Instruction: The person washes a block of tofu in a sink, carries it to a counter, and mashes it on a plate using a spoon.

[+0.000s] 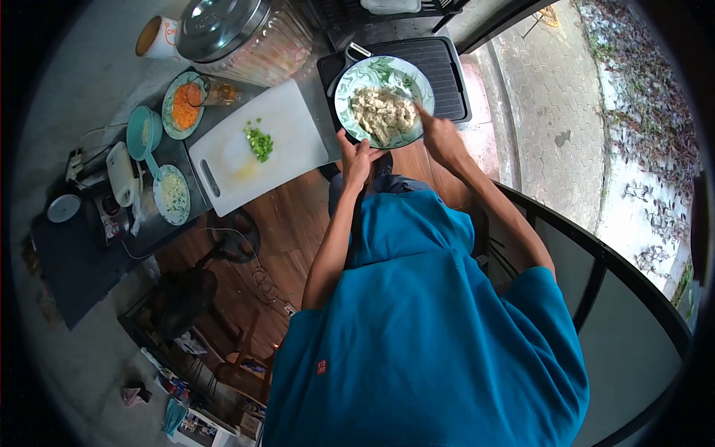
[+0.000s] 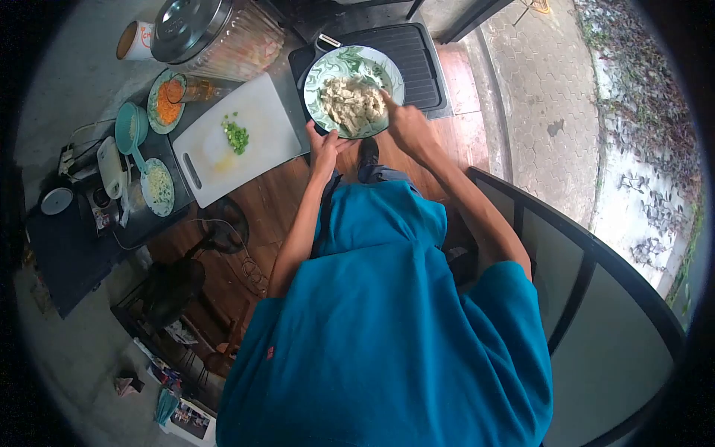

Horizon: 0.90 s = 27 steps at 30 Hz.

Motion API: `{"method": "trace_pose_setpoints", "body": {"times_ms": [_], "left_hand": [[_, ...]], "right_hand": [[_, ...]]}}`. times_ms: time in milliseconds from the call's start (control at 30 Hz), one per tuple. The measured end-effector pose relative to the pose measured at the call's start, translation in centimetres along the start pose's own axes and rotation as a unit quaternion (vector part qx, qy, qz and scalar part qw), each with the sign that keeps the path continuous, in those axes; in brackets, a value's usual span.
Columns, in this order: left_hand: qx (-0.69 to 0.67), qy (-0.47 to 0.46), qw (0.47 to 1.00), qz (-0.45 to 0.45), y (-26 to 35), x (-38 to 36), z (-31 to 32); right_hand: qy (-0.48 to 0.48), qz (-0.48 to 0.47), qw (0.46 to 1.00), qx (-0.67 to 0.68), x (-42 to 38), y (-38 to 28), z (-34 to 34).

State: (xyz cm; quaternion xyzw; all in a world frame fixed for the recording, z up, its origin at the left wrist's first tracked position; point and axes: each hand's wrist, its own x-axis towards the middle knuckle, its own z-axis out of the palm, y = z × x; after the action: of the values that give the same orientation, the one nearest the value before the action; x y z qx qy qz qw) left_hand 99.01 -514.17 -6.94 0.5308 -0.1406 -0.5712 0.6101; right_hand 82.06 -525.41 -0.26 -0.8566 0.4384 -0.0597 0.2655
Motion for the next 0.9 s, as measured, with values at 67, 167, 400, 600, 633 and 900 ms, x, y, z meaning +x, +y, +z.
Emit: {"method": "trace_pose_setpoints", "body": {"times_ms": [67, 167, 400, 600, 633, 900], "left_hand": [[-0.009, 0.0, 1.0, 0.005, -0.1, -0.4, 0.3], [0.016, -0.013, 1.0, 0.019, -0.2, -1.2, 1.9], [-0.077, -0.068, 0.993, -0.057, -1.9, -1.7, 4.5], [-0.08, -0.029, 0.989, -0.119, -1.9, -1.1, 4.5], [-0.08, -0.03, 0.989, -0.121, -1.9, -1.3, 4.7], [-0.101, -0.034, 0.987, -0.116, -0.9, -1.4, 4.6]], "right_hand": [[0.032, 0.059, 0.997, 0.048, -0.6, -0.4, -1.9], [0.047, 0.072, 0.994, 0.061, -1.9, 0.6, -1.9], [0.026, 0.128, 0.991, 0.001, -2.8, -0.3, 0.8], [0.01, 0.068, 0.995, -0.07, -2.8, -2.1, 2.1], [-0.018, 0.038, 0.991, -0.129, -3.0, -2.2, 2.5], [-0.026, 0.042, 0.997, -0.053, -1.0, -0.3, -0.2]]}}
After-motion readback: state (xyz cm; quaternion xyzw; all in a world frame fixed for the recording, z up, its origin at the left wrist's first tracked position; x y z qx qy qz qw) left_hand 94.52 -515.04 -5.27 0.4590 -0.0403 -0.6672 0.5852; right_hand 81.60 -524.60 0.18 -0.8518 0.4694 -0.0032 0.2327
